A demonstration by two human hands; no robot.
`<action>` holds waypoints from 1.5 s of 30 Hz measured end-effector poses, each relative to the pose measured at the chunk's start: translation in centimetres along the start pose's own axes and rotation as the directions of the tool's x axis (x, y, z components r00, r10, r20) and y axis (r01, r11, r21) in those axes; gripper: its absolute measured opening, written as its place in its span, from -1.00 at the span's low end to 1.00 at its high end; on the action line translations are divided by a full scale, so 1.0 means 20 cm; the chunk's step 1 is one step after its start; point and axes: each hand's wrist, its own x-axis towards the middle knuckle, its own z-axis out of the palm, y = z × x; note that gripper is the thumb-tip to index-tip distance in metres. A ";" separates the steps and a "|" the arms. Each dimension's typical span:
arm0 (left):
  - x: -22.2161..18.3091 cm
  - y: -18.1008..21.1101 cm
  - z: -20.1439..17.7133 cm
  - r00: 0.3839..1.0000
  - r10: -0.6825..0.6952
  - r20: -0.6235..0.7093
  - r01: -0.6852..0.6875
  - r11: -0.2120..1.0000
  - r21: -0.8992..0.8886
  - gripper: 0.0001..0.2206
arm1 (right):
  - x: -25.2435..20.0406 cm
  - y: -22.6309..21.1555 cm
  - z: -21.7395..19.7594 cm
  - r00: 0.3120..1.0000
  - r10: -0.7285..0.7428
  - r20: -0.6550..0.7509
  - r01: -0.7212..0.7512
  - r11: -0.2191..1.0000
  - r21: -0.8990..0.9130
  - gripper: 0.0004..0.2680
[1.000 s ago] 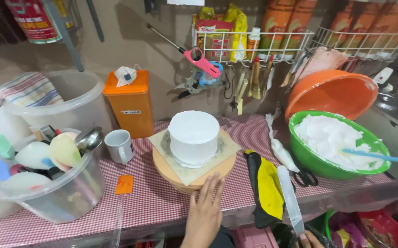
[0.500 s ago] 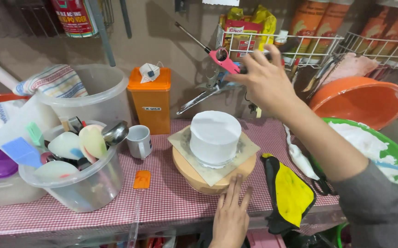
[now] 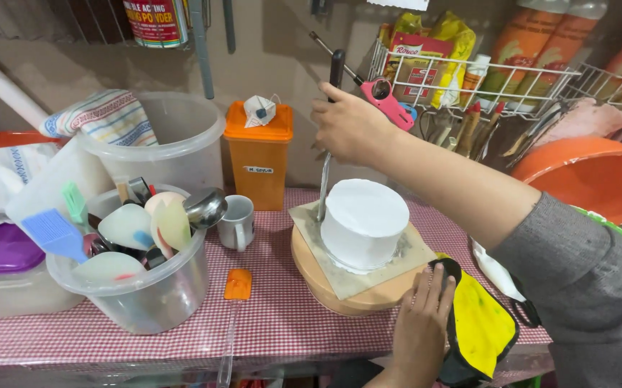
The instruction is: Smoothing and refining the frosting on a small round cake using a spatula on a turntable
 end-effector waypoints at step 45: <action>-0.13 -0.15 -0.14 0.920 0.010 0.391 -0.123 0.956 0.266 -0.02 | -0.17 -0.02 -0.12 0.998 -0.028 -0.057 0.033 0.997 0.077 -0.75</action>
